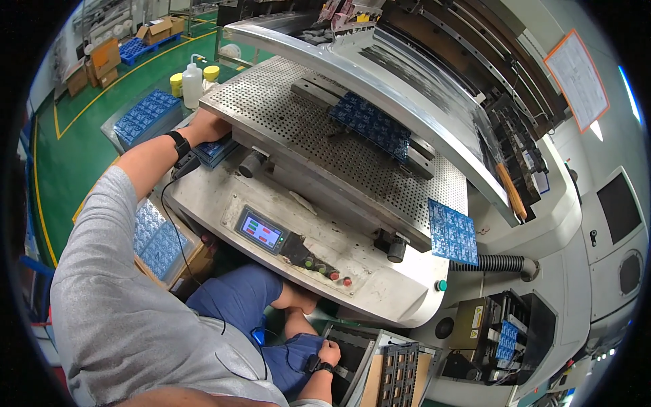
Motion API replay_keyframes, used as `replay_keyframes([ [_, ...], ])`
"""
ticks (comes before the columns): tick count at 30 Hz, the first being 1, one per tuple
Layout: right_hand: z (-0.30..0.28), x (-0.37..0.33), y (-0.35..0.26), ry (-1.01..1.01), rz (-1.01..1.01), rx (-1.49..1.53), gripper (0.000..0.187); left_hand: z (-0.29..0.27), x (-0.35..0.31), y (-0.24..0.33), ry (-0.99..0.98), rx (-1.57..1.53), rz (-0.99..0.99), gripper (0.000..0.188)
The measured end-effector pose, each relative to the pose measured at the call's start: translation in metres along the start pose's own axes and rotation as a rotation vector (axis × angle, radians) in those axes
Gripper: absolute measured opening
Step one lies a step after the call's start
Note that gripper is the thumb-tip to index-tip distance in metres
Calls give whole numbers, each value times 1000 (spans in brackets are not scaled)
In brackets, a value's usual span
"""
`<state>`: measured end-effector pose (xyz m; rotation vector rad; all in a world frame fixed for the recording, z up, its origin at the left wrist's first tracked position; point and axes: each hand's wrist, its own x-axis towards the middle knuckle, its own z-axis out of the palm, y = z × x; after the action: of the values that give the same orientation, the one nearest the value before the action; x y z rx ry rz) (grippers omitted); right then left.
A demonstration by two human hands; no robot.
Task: The person sits at a machine, picks up a circuit board from a stack, and positions it on the machine's work surface. After the machine cycles, the person removes the board, places it into a slot on a nearby rack, and repeats the process before walking away.
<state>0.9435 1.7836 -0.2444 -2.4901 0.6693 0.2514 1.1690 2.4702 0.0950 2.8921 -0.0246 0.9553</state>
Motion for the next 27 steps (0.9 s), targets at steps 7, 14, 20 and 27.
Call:
replay_keyframes([
  [7, -2, -1, -4, 2, -12, -7, 30, 2, 1, -1, 8, 3, -11, 41],
  [14, -1, -1, 1, -7, -11, 15, 30, 1, 0, -3, 10, -16, 13, 41],
  [20, -6, -1, -8, -45, 22, -4, 31, 1, 0, -2, -4, -9, -13, 41],
  [27, -7, -3, -8, -24, 16, 24, 30, -3, 0, -2, 32, -17, 45, 39],
])
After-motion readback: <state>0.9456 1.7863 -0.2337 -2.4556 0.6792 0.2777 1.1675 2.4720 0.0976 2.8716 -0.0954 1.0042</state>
